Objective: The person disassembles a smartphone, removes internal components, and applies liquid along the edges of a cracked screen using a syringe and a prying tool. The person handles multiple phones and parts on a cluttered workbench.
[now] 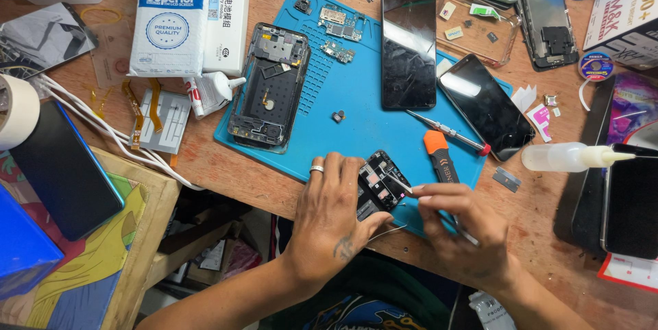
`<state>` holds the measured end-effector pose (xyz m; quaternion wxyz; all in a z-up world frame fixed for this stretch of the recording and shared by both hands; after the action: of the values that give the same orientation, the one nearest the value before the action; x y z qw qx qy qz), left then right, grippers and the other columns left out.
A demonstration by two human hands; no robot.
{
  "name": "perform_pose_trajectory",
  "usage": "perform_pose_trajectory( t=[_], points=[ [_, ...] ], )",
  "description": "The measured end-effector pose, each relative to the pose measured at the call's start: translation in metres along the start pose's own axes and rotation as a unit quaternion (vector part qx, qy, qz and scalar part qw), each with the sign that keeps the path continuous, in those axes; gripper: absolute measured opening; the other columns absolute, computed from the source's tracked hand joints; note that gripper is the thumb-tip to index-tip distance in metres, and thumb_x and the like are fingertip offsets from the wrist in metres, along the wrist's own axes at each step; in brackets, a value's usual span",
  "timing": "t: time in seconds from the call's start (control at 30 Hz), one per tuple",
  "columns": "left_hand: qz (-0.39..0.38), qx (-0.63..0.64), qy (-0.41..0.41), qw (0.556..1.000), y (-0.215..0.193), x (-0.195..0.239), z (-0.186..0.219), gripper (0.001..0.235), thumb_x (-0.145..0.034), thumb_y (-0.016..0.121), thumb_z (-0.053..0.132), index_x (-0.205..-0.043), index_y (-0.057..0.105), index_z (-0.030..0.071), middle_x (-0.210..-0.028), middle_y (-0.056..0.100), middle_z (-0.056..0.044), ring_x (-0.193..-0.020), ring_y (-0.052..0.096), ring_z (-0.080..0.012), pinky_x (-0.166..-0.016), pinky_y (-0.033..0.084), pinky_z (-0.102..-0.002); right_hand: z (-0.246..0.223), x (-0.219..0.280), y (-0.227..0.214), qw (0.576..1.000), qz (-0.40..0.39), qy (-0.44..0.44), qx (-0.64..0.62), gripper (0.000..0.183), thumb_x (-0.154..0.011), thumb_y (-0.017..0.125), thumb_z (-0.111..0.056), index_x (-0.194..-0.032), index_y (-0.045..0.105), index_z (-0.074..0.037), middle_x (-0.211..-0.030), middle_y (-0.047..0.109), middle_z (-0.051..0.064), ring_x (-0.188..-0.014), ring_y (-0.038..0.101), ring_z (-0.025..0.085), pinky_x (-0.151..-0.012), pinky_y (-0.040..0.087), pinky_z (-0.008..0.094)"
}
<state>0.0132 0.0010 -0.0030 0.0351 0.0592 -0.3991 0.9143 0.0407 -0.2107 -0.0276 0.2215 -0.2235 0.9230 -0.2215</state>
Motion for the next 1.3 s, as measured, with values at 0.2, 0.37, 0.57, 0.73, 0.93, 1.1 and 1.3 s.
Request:
perform_pose_trajectory(
  t=[0.2, 0.37, 0.57, 0.73, 0.93, 1.1, 1.3],
  points=[
    [-0.025, 0.074, -0.020, 0.997, -0.007, 0.002, -0.002, 0.062, -0.085, 0.077, 0.026, -0.132, 0.050, -0.005, -0.113, 0.055, -0.022, -0.107, 0.059, -0.0378, -0.090, 0.051, -0.045, -0.008, 0.000, 0.007, 0.993, -0.006, -0.092, 0.075, 0.028, -0.085, 0.072, 0.007, -0.109, 0.060, -0.001, -0.115, 0.071, 0.018, -0.104, 0.075, 0.028, -0.086, 0.064, 0.033],
    [-0.119, 0.107, -0.118, 0.980, -0.012, -0.001, -0.003, 0.060, -0.090, 0.067, 0.023, -0.141, 0.046, 0.001, -0.114, 0.059, -0.020, -0.098, 0.067, -0.0362, -0.086, 0.054, -0.045, -0.007, 0.001, 0.007, 0.995, -0.028, -0.089, 0.027, 0.030, -0.087, 0.069, 0.009, -0.113, 0.059, -0.001, -0.121, 0.068, 0.019, -0.116, 0.072, 0.032, -0.093, 0.061, 0.035],
    [-0.078, 0.146, -0.067, 0.984, -0.012, -0.004, -0.002, 0.059, -0.088, 0.068, 0.020, -0.139, 0.049, -0.003, -0.109, 0.069, -0.026, -0.096, 0.071, -0.0398, -0.082, 0.055, -0.046, 0.002, 0.004, 0.004, 0.996, -0.003, 0.001, -0.091, 0.018, -0.093, 0.063, 0.010, -0.110, 0.058, 0.004, -0.117, 0.068, 0.020, -0.117, 0.072, 0.031, -0.100, 0.062, 0.039],
    [-0.068, 0.160, -0.060, 0.983, -0.008, -0.002, -0.001, 0.062, -0.086, 0.069, 0.019, -0.140, 0.048, -0.003, -0.082, 0.071, -0.024, -0.074, 0.074, -0.0378, -0.069, 0.057, -0.048, 0.003, 0.005, 0.000, 0.991, 0.012, 0.029, -0.132, 0.012, -0.095, 0.061, 0.008, -0.106, 0.058, 0.005, -0.115, 0.069, 0.022, -0.114, 0.073, 0.031, -0.101, 0.062, 0.040],
    [-0.066, 0.216, -0.065, 0.972, -0.008, 0.000, 0.007, 0.061, -0.084, 0.066, 0.011, -0.140, 0.047, -0.003, -0.060, 0.063, -0.017, -0.052, 0.068, -0.0294, -0.055, 0.053, -0.044, 0.002, 0.004, -0.007, 0.993, 0.031, 0.027, -0.108, 0.010, -0.095, 0.062, 0.008, -0.103, 0.059, 0.004, -0.109, 0.071, 0.020, -0.109, 0.075, 0.030, -0.096, 0.066, 0.039],
    [-0.098, 0.251, -0.107, 0.957, -0.006, 0.001, 0.012, 0.058, -0.086, 0.062, 0.008, -0.141, 0.044, -0.003, -0.057, 0.060, -0.015, -0.048, 0.065, -0.0269, -0.049, 0.051, -0.043, 0.002, 0.006, -0.010, 0.992, 0.036, 0.021, -0.118, 0.014, -0.093, 0.061, 0.011, -0.105, 0.059, 0.004, -0.110, 0.071, 0.021, -0.109, 0.075, 0.031, -0.096, 0.067, 0.040],
    [-0.055, 0.247, -0.043, 0.967, 0.000, 0.004, 0.018, 0.056, -0.088, 0.061, 0.005, -0.141, 0.043, -0.005, -0.066, 0.065, -0.015, -0.054, 0.068, -0.0282, -0.056, 0.053, -0.045, -0.001, 0.006, -0.014, 0.993, 0.049, 0.016, -0.110, 0.017, -0.092, 0.060, 0.013, -0.107, 0.059, 0.003, -0.110, 0.071, 0.020, -0.109, 0.075, 0.031, -0.096, 0.066, 0.040]
  ],
)
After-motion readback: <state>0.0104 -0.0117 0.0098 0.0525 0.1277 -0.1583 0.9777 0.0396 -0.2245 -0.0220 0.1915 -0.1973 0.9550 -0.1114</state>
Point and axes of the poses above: each hand's wrist, its own x-axis away from the middle knuckle, its own y-axis out of the palm, z = x × y, the point moved 2 cm from there along -x, towards the middle knuckle
